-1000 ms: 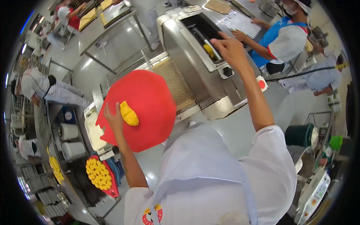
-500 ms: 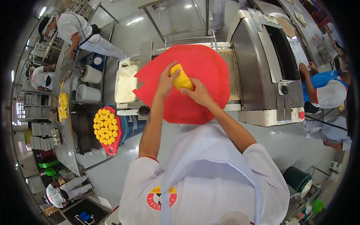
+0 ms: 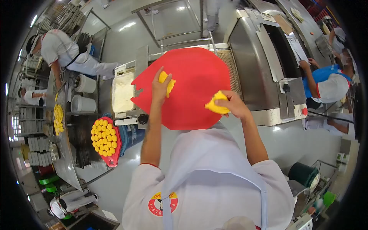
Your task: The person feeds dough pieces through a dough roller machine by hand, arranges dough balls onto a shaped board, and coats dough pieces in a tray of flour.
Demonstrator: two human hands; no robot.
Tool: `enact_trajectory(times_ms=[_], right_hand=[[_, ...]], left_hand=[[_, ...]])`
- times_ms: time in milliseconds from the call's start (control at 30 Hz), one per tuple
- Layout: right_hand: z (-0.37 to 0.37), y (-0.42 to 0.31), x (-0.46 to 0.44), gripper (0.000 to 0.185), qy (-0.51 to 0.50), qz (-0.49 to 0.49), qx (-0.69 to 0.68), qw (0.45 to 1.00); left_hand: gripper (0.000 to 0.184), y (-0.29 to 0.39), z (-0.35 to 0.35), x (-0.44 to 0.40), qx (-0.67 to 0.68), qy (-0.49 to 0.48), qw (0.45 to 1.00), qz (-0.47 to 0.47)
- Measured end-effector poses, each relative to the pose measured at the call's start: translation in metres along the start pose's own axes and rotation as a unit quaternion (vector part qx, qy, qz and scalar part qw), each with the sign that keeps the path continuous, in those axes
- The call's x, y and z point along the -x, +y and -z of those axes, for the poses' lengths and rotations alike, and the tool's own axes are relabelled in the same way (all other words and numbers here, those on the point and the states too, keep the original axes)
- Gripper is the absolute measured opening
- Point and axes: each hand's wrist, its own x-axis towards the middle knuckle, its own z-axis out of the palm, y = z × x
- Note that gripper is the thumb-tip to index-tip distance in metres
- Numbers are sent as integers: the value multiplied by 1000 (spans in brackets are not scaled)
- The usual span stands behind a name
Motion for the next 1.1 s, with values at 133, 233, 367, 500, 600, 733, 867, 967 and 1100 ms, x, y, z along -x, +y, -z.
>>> enact_trajectory(times_ms=[133, 233, 367, 500, 600, 733, 867, 967, 1100], right_hand=[[13, -3, 11, 45, 87, 61, -204, 973], [18, 27, 5, 54, 111, 78, -275, 952], [0, 18, 13, 53, 131, 113, -269, 948], [12, 63, 0, 32, 125, 68, -385, 912], [-4, 37, -5, 30, 81, 128, -469, 870], [10, 56, -2, 38, 23, 117, -453, 883], [9, 48, 12, 38, 32, 127, -537, 833], [4, 39, 22, 33, 77, 118, -550, 823], [11, 54, 19, 28, 42, 148, -504, 850]], left_hand=[[37, -37, -18, 9, -236, -102, 962, -94], [48, -49, -34, 30, -456, -76, 831, -310], [66, -31, -17, 51, -444, -86, 805, -385], [51, -60, -9, 30, -418, -132, 797, -415], [37, -123, -14, -8, -401, -86, 785, -465], [23, -93, -25, -3, -149, 32, 951, -270], [23, -10, 4, 25, 253, 83, 964, 5], [31, -29, 28, 30, 404, 21, 914, 40], [28, 0, 12, 78, 217, 52, 975, -9]])
